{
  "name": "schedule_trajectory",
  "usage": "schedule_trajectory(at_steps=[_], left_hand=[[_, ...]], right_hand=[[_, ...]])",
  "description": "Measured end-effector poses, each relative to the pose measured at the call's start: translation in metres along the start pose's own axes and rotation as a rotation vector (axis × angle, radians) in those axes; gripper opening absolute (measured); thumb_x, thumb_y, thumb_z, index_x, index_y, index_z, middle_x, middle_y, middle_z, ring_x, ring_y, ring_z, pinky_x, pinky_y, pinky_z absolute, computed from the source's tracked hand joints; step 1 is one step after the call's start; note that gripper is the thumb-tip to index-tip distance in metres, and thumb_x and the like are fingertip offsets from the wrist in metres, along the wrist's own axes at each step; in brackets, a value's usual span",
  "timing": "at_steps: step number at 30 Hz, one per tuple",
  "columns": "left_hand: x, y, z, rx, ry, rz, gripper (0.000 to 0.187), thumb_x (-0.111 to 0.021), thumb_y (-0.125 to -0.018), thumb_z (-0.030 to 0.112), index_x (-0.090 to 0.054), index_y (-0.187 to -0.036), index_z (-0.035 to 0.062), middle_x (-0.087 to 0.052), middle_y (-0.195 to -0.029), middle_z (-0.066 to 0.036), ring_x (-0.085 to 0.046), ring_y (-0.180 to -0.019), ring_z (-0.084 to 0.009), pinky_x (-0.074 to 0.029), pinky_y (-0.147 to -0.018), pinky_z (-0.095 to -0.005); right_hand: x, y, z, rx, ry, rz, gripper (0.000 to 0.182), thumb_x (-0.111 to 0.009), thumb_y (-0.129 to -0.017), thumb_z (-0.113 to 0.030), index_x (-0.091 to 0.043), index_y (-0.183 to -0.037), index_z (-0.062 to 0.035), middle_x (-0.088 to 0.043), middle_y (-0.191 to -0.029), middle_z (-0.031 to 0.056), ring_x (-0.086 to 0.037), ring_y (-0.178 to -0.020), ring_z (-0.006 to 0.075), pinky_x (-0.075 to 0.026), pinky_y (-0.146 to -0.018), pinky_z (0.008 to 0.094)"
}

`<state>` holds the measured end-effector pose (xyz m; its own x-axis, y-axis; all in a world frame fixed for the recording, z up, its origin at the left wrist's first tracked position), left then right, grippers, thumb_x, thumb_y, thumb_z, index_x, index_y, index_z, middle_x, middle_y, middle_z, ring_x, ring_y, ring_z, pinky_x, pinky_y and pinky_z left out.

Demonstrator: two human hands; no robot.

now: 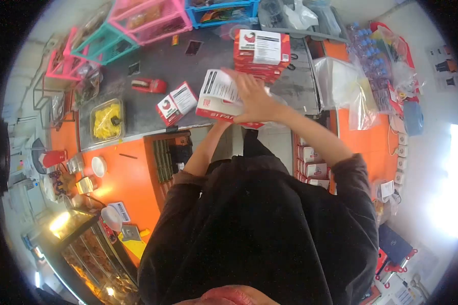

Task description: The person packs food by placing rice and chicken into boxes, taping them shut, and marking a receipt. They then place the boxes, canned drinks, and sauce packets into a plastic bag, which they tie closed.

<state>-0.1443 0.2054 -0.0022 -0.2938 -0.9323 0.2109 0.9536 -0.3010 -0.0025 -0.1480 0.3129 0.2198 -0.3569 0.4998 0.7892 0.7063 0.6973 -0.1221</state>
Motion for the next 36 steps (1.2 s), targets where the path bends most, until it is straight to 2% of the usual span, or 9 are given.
schedule_trajectory(at_steps=[8,9,14,17,19,23,27,32,36], left_hand=[[0.029,0.056,-0.045,0.176,0.006,0.008,0.074,-0.077,-0.073,0.023,-0.043,-0.137,0.0080,-0.043,-0.140,-0.012,-0.038,-0.131,-0.0281,-0.030,-0.110,-0.0408],[0.033,0.065,-0.046,0.359,0.083,0.015,0.076,-0.076,-0.075,0.023,-0.038,-0.140,0.0082,-0.046,-0.139,-0.011,-0.043,-0.128,-0.0261,-0.035,-0.107,-0.0398],[0.055,0.073,-0.046,0.257,0.401,0.178,0.055,-0.068,-0.081,0.010,-0.048,-0.132,0.0045,-0.052,-0.129,-0.008,-0.059,-0.103,-0.0207,-0.049,-0.088,-0.0336],[0.085,0.073,-0.063,0.539,-0.246,0.210,0.049,-0.062,-0.081,0.004,-0.051,-0.129,0.0065,-0.057,-0.115,-0.010,-0.065,-0.087,-0.0215,-0.054,-0.075,-0.0357],[0.055,0.055,-0.037,0.083,-1.091,0.111,0.060,-0.059,-0.080,0.000,-0.045,-0.136,0.0170,-0.055,-0.109,-0.014,-0.066,-0.077,-0.0248,-0.055,-0.064,-0.0393],[0.014,0.032,0.024,0.614,-1.247,0.127,0.073,-0.056,-0.082,0.000,-0.030,-0.142,0.0321,-0.044,-0.121,-0.019,-0.066,-0.083,-0.0319,-0.055,-0.066,-0.0417],[0.023,0.021,0.034,0.564,-1.127,0.218,0.077,-0.058,-0.079,-0.002,-0.029,-0.142,0.0313,-0.047,-0.116,-0.021,-0.065,-0.086,-0.0358,-0.055,-0.070,-0.0442],[0.052,0.035,-0.006,0.130,-0.762,0.189,0.078,-0.061,-0.072,-0.003,-0.031,-0.141,0.0221,-0.052,-0.108,-0.023,-0.061,-0.088,-0.0448,-0.051,-0.075,-0.0511],[0.076,0.043,0.029,0.401,-0.856,0.143,0.067,-0.059,-0.072,-0.003,-0.040,-0.133,0.0150,-0.051,-0.112,-0.025,-0.060,-0.088,-0.0458,-0.050,-0.075,-0.0518]], right_hand=[[-0.138,0.015,0.108,0.019,-0.377,0.074,0.108,-0.082,-0.052,-0.030,-0.023,-0.137,-0.0019,-0.034,-0.137,0.0218,-0.034,-0.127,0.0397,-0.028,-0.106,0.0479],[-0.155,0.019,0.115,0.059,-0.411,0.149,0.107,-0.082,-0.052,-0.030,-0.024,-0.137,-0.0029,-0.034,-0.137,0.0218,-0.033,-0.127,0.0401,-0.027,-0.106,0.0494],[-0.144,0.046,0.134,-0.042,-0.324,0.069,0.102,-0.084,-0.051,-0.032,-0.031,-0.136,-0.0106,-0.034,-0.139,0.0208,-0.032,-0.129,0.0406,-0.027,-0.105,0.0543],[-0.129,0.067,0.139,0.080,0.068,-0.136,0.098,-0.084,-0.051,-0.033,-0.037,-0.135,-0.0193,-0.033,-0.141,0.0196,-0.032,-0.130,0.0393,-0.025,-0.103,0.0595],[-0.121,0.074,0.152,-0.088,0.222,-0.180,0.098,-0.085,-0.049,-0.033,-0.040,-0.135,-0.0238,-0.032,-0.143,0.0188,-0.033,-0.130,0.0381,-0.024,-0.103,0.0620],[-0.109,0.068,0.158,-0.214,0.328,-0.239,0.100,-0.086,-0.047,-0.030,-0.040,-0.136,-0.0245,-0.033,-0.142,0.0183,-0.033,-0.131,0.0375,-0.021,-0.103,0.0634],[-0.106,0.052,0.145,-0.147,0.343,-0.223,0.099,-0.084,-0.047,-0.023,-0.040,-0.136,-0.0255,-0.037,-0.139,0.0163,-0.032,-0.131,0.0359,-0.018,-0.106,0.0632],[-0.137,0.037,0.130,-0.070,0.276,-0.182,0.102,-0.083,-0.045,-0.024,-0.038,-0.136,-0.0259,-0.038,-0.137,0.0143,-0.032,-0.132,0.0346,-0.017,-0.108,0.0613],[-0.144,0.042,0.146,-0.258,0.280,-0.272,0.109,-0.084,-0.045,-0.030,-0.032,-0.141,-0.0223,-0.038,-0.139,0.0142,-0.033,-0.132,0.0346,-0.022,-0.107,0.0581]])
Point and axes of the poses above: each hand's wrist, its own y-axis away from the middle knuckle, its own x-axis out of the back of the hand, z = x × y, the point moved 4 cm from there along -y, towards the middle knuckle
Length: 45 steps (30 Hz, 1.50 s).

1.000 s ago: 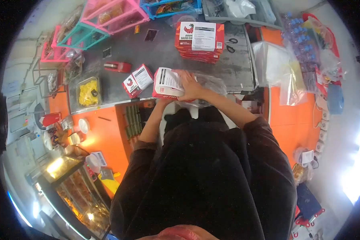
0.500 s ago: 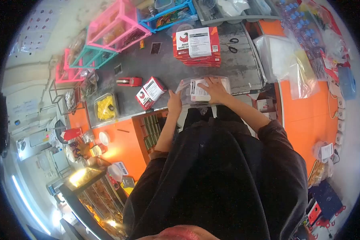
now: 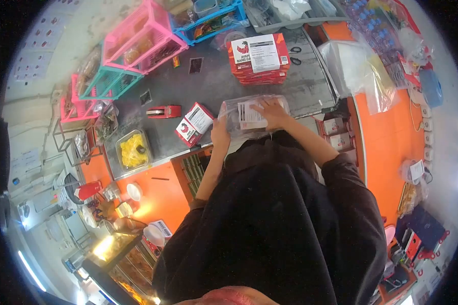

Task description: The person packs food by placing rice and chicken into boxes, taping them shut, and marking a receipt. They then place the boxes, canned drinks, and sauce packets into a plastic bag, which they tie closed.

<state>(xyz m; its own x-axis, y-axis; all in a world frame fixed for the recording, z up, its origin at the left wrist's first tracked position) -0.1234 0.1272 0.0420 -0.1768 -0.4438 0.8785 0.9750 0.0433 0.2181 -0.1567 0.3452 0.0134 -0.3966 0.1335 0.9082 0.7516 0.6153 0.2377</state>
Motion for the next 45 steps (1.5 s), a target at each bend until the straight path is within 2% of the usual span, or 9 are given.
schedule_trajectory(at_steps=[6,13,17,21,24,26,31,37,45], left_hand=[[-0.005,-0.018,-0.009,-0.204,0.022,-0.157,0.057,-0.066,-0.070,0.005,-0.049,-0.124,0.0076,-0.054,-0.113,-0.027,-0.059,-0.091,-0.0454,-0.048,-0.078,-0.0528],[0.061,-0.052,0.032,-0.330,-0.139,-0.479,0.082,-0.073,-0.063,0.005,-0.040,-0.138,0.0041,-0.047,-0.120,-0.027,-0.050,-0.110,-0.0448,-0.044,-0.093,-0.0442],[0.087,-0.055,0.044,-0.167,-0.058,-0.489,0.070,-0.064,-0.070,0.002,-0.043,-0.137,0.0061,-0.052,-0.108,-0.024,-0.053,-0.100,-0.0406,-0.044,-0.089,-0.0457],[0.143,-0.034,0.096,-0.382,-0.221,-0.196,0.052,-0.058,-0.073,0.000,-0.057,-0.124,0.0040,-0.054,-0.106,-0.022,-0.052,-0.101,-0.0377,-0.042,-0.089,-0.0460],[0.142,-0.027,0.229,-0.613,-0.104,0.175,0.041,-0.055,-0.078,0.000,-0.061,-0.119,0.0025,-0.053,-0.109,-0.019,-0.053,-0.101,-0.0348,-0.042,-0.088,-0.0426],[0.131,-0.024,0.320,-0.543,0.306,0.395,0.033,-0.050,-0.084,-0.001,-0.062,-0.114,0.0008,-0.055,-0.105,-0.016,-0.056,-0.096,-0.0300,-0.045,-0.081,-0.0364],[0.027,-0.022,0.559,-0.910,0.331,0.102,0.031,-0.050,-0.079,-0.010,-0.070,-0.097,0.0052,-0.063,-0.093,-0.012,-0.060,-0.087,-0.0269,-0.046,-0.079,-0.0356],[-0.072,-0.002,0.739,-1.237,0.245,-0.282,0.033,-0.056,-0.076,-0.011,-0.071,-0.099,0.0070,-0.063,-0.092,-0.011,-0.062,-0.087,-0.0256,-0.048,-0.076,-0.0342],[-0.198,-0.071,0.887,-1.058,0.608,-0.464,0.017,-0.052,-0.088,-0.003,-0.065,-0.098,0.0005,-0.062,-0.091,-0.010,-0.062,-0.086,-0.0231,-0.048,-0.081,-0.0321]], right_hand=[[0.047,0.024,0.056,-0.212,0.132,-0.111,0.116,-0.087,-0.048,-0.023,-0.024,-0.146,-0.0238,-0.048,-0.137,0.0055,-0.045,-0.128,0.0294,-0.045,-0.097,0.0408],[0.057,-0.020,0.096,-0.311,0.400,0.066,0.007,-0.068,-0.069,-0.014,-0.073,-0.074,-0.0156,-0.070,-0.080,0.0014,-0.067,-0.079,0.0218,-0.053,-0.059,0.0397],[0.158,0.018,0.039,0.090,0.336,-0.161,0.020,-0.067,-0.074,-0.017,-0.073,-0.092,-0.0113,-0.070,-0.089,0.0063,-0.066,-0.082,0.0241,-0.050,-0.072,0.0435],[0.260,0.175,0.111,0.208,-0.776,0.196,0.045,-0.068,-0.084,-0.026,-0.057,-0.124,-0.0115,-0.069,-0.095,0.0084,-0.063,-0.089,0.0214,-0.047,-0.080,0.0360],[0.315,0.384,0.332,-0.978,-0.638,0.710,0.037,-0.069,-0.083,-0.032,-0.063,-0.114,-0.0110,-0.069,-0.089,0.0086,-0.063,-0.085,0.0200,-0.049,-0.071,0.0369],[0.302,0.496,0.482,-1.097,-0.204,1.409,0.057,-0.073,-0.075,-0.047,-0.059,-0.119,-0.0138,-0.061,-0.114,0.0196,-0.062,-0.098,0.0275,-0.051,-0.079,0.0425],[0.304,0.611,0.624,-1.966,-0.482,1.093,0.110,-0.073,-0.055,-0.071,-0.030,-0.145,-0.0258,-0.022,-0.149,0.0222,-0.027,-0.132,0.0495,-0.031,-0.098,0.0656],[0.249,0.641,0.789,-1.584,-0.615,0.809,0.108,-0.073,-0.058,-0.063,-0.027,-0.147,-0.0239,-0.032,-0.144,0.0266,-0.039,-0.127,0.0468,-0.033,-0.095,0.0684],[0.224,0.685,0.654,-0.970,-1.373,1.363,0.073,-0.058,-0.084,-0.044,-0.036,-0.140,-0.0039,-0.043,-0.140,0.0183,-0.042,-0.129,0.0257,-0.041,-0.102,0.0351]])
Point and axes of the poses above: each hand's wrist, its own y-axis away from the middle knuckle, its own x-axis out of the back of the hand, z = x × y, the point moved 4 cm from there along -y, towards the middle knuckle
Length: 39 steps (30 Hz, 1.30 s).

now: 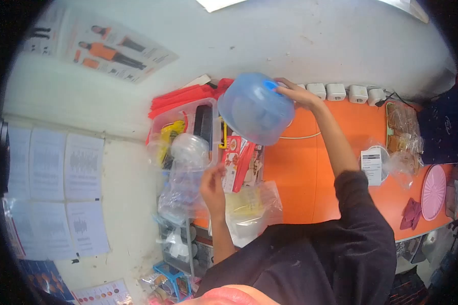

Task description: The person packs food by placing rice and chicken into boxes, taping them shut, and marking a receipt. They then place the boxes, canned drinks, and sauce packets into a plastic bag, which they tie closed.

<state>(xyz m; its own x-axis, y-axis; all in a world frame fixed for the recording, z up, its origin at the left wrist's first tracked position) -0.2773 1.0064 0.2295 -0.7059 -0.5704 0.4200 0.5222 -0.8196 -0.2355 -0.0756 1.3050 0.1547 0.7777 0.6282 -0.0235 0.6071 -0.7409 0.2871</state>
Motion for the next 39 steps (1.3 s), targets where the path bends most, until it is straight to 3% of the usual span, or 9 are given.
schedule_trajectory(at_steps=[2,9,15,19,28,31,34,37,39], left_hand=[[-0.027,-0.047,-0.014,0.014,0.051,-0.010,0.019,-0.050,-0.089,-0.001,-0.062,-0.104,-0.0004,-0.061,-0.095,-0.012,-0.062,-0.089,-0.0237,-0.048,-0.084,-0.0319],[-0.192,-0.169,-0.090,-0.372,-0.732,-0.536,0.071,-0.075,-0.065,0.007,-0.047,-0.130,0.0126,-0.051,-0.125,-0.016,-0.050,-0.115,-0.0344,-0.042,-0.096,-0.0472],[-0.237,-0.202,-0.127,-0.390,-1.025,-0.949,0.074,-0.081,-0.060,0.016,-0.050,-0.127,0.0212,-0.052,-0.127,-0.012,-0.053,-0.112,-0.0346,-0.045,-0.093,-0.0454],[-0.197,-0.210,-0.102,-0.486,-0.772,-0.919,0.066,-0.078,-0.062,0.015,-0.052,-0.122,0.0150,-0.059,-0.113,-0.014,-0.055,-0.110,-0.0312,-0.046,-0.091,-0.0407],[-0.154,-0.195,-0.049,0.418,1.269,-0.337,0.046,-0.068,-0.085,0.028,-0.047,-0.123,0.0104,-0.057,-0.113,-0.014,-0.058,-0.105,-0.0277,-0.051,-0.090,-0.0506],[-0.182,-0.181,-0.051,0.750,1.514,-0.197,0.045,-0.065,-0.087,0.031,-0.048,-0.121,0.0082,-0.058,-0.109,-0.015,-0.060,-0.101,-0.0274,-0.054,-0.087,-0.0503],[-0.194,-0.134,-0.004,0.641,0.921,-0.567,0.048,-0.068,-0.085,0.033,-0.048,-0.118,0.0051,-0.059,-0.106,-0.014,-0.062,-0.093,-0.0254,-0.055,-0.081,-0.0444],[-0.196,-0.121,-0.045,0.479,0.692,-0.291,0.056,-0.073,-0.080,0.031,-0.046,-0.118,0.0003,-0.060,-0.106,-0.014,-0.065,-0.081,-0.0226,-0.055,-0.064,-0.0350],[-0.195,-0.081,-0.022,0.307,0.348,-0.254,0.062,-0.072,-0.081,0.032,-0.042,-0.125,-0.0009,-0.058,-0.109,-0.017,-0.061,-0.094,-0.0258,-0.051,-0.077,-0.0380]], right_hand=[[0.010,0.030,0.031,0.138,-0.462,-0.014,0.061,-0.050,-0.092,-0.035,-0.033,-0.142,-0.0045,-0.039,-0.142,0.0150,-0.039,-0.131,0.0232,-0.039,-0.104,0.0350],[0.043,0.177,0.098,0.225,-0.516,0.398,0.066,-0.058,-0.084,-0.023,-0.032,-0.143,-0.0093,-0.041,-0.139,0.0123,-0.045,-0.124,0.0226,-0.040,-0.101,0.0349],[0.054,0.193,0.143,0.039,0.187,0.712,0.078,-0.070,-0.073,-0.021,-0.035,-0.142,-0.0128,-0.038,-0.137,0.0201,-0.049,-0.116,0.0324,-0.041,-0.097,0.0411],[0.044,0.179,0.162,-0.089,0.411,0.877,0.090,-0.077,-0.064,-0.033,-0.035,-0.143,-0.0200,-0.038,-0.120,0.0299,-0.045,-0.109,0.0425,-0.039,-0.094,0.0470],[0.025,0.168,0.146,-0.095,0.726,1.007,0.098,-0.079,-0.063,-0.032,-0.027,-0.146,-0.0224,-0.031,-0.127,0.0332,-0.034,-0.117,0.0483,-0.035,-0.097,0.0536],[0.019,0.168,0.150,-0.103,0.674,1.016,0.097,-0.079,-0.064,-0.032,-0.027,-0.146,-0.0217,-0.029,-0.130,0.0339,-0.033,-0.119,0.0494,-0.034,-0.097,0.0537],[0.025,0.167,0.135,-0.182,0.729,0.977,0.092,-0.077,-0.071,-0.030,-0.025,-0.146,-0.0212,-0.031,-0.132,0.0321,-0.034,-0.120,0.0476,-0.034,-0.099,0.0520],[-0.006,0.179,0.080,0.237,0.722,0.899,0.080,-0.072,-0.079,-0.027,-0.028,-0.145,-0.0172,-0.037,-0.134,0.0251,-0.036,-0.124,0.0393,-0.038,-0.097,0.0501],[-0.021,0.160,0.049,0.175,-0.006,0.563,0.067,-0.068,-0.085,-0.025,-0.035,-0.142,-0.0111,-0.043,-0.133,0.0156,-0.044,-0.121,0.0280,-0.045,-0.092,0.0450]])
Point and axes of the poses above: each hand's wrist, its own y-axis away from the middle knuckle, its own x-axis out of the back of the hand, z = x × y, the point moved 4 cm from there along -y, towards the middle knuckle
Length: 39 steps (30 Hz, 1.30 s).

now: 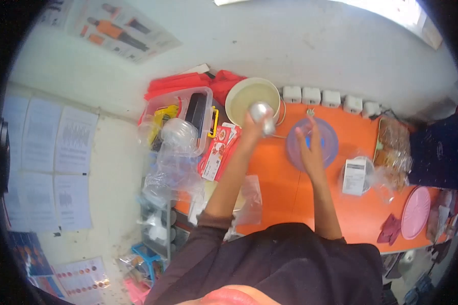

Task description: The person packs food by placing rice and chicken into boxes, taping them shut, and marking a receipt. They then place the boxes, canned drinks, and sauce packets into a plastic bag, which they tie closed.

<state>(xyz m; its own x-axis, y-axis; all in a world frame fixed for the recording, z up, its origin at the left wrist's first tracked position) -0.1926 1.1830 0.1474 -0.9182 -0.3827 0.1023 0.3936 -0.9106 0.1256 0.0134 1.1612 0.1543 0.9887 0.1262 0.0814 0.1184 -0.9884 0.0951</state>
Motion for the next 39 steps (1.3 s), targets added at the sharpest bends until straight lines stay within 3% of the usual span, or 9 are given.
schedule_trajectory(at_steps=[6,10,12,14,17,25,27,34,39], left_hand=[[-0.005,0.171,0.048,-0.355,-0.559,0.062,0.092,-0.074,-0.076,0.033,-0.022,-0.143,-0.0026,-0.040,-0.130,-0.028,-0.040,-0.124,-0.0395,-0.034,-0.103,-0.0447],[0.066,0.293,0.056,-0.342,-0.564,-0.301,0.075,-0.068,-0.083,0.029,-0.031,-0.142,0.0022,-0.038,-0.137,-0.021,-0.037,-0.129,-0.0358,-0.030,-0.108,-0.0419],[0.099,0.379,0.008,-0.070,-0.197,-0.650,0.054,-0.059,-0.092,0.027,-0.041,-0.138,0.0055,-0.042,-0.138,-0.016,-0.039,-0.129,-0.0301,-0.030,-0.109,-0.0384],[0.128,0.475,-0.061,0.117,-0.138,-0.806,0.054,-0.050,-0.096,0.037,-0.039,-0.141,0.0101,-0.039,-0.143,-0.014,-0.034,-0.134,-0.0310,-0.026,-0.111,-0.0410],[0.154,0.633,-0.104,0.331,-0.502,-0.313,0.055,-0.043,-0.098,0.041,-0.027,-0.147,0.0228,-0.024,-0.152,-0.011,-0.023,-0.138,-0.0393,-0.024,-0.110,-0.0520],[0.226,0.893,-0.095,1.189,-0.486,0.512,0.020,-0.065,-0.083,0.026,-0.069,-0.095,0.0116,-0.049,-0.131,-0.015,-0.043,-0.122,-0.0365,-0.041,-0.092,-0.0472],[0.269,0.916,-0.056,0.734,-0.673,1.172,0.014,-0.066,-0.080,0.022,-0.071,-0.089,0.0125,-0.052,-0.123,-0.016,-0.043,-0.122,-0.0353,-0.041,-0.092,-0.0467],[0.341,0.955,-0.170,0.530,-0.665,1.210,0.026,-0.063,-0.075,0.008,-0.068,-0.100,0.0088,-0.038,-0.136,-0.015,-0.049,-0.108,-0.0433,-0.049,-0.081,-0.0487],[0.330,0.972,-0.155,0.660,-0.710,1.146,0.066,-0.057,-0.072,-0.003,-0.041,-0.135,0.0063,-0.036,-0.138,-0.016,-0.052,-0.103,-0.0406,-0.053,-0.078,-0.0459]], right_hand=[[-0.052,0.051,-0.010,-0.213,-0.530,-0.439,0.055,-0.063,-0.089,-0.030,-0.042,-0.136,-0.0093,-0.055,-0.120,0.0080,-0.057,-0.106,0.0202,-0.052,-0.083,0.0369],[-0.003,0.025,0.069,-0.525,-1.585,-0.104,0.053,-0.063,-0.087,-0.036,-0.046,-0.130,-0.0100,-0.055,-0.122,0.0085,-0.055,-0.109,0.0247,-0.048,-0.090,0.0473],[0.028,0.064,0.077,-0.594,-1.241,0.147,0.049,-0.059,-0.089,-0.036,-0.047,-0.130,-0.0097,-0.055,-0.123,0.0084,-0.052,-0.112,0.0262,-0.042,-0.094,0.0511],[0.027,0.078,0.060,-0.560,-1.391,-0.776,0.053,-0.059,-0.088,-0.037,-0.046,-0.130,-0.0067,-0.054,-0.121,0.0119,-0.052,-0.110,0.0248,-0.043,-0.094,0.0498],[0.009,0.081,0.066,-0.717,-1.387,-0.217,0.073,-0.074,-0.069,-0.022,-0.042,-0.130,0.0017,-0.055,-0.117,0.0169,-0.052,-0.109,0.0321,-0.043,-0.099,0.0511],[-0.162,0.410,0.034,-0.584,-0.132,-1.286,0.070,-0.075,-0.075,-0.031,-0.041,-0.131,-0.0072,-0.056,-0.116,0.0169,-0.055,-0.108,0.0283,-0.043,-0.100,0.0493],[-0.217,0.514,0.018,-0.282,-0.006,-1.632,0.067,-0.075,-0.075,-0.024,-0.041,-0.130,-0.0076,-0.056,-0.115,0.0150,-0.055,-0.110,0.0260,-0.043,-0.098,0.0425],[-0.309,0.803,-0.001,0.588,0.114,-2.094,0.060,-0.081,-0.067,-0.017,-0.050,-0.117,-0.0086,-0.060,-0.110,0.0101,-0.055,-0.111,0.0205,-0.043,-0.092,0.0330],[-0.305,0.869,0.115,0.574,0.262,-2.105,0.061,-0.078,-0.067,-0.011,-0.049,-0.121,-0.0089,-0.055,-0.118,0.0164,-0.052,-0.113,0.0358,-0.044,-0.092,0.0406]])
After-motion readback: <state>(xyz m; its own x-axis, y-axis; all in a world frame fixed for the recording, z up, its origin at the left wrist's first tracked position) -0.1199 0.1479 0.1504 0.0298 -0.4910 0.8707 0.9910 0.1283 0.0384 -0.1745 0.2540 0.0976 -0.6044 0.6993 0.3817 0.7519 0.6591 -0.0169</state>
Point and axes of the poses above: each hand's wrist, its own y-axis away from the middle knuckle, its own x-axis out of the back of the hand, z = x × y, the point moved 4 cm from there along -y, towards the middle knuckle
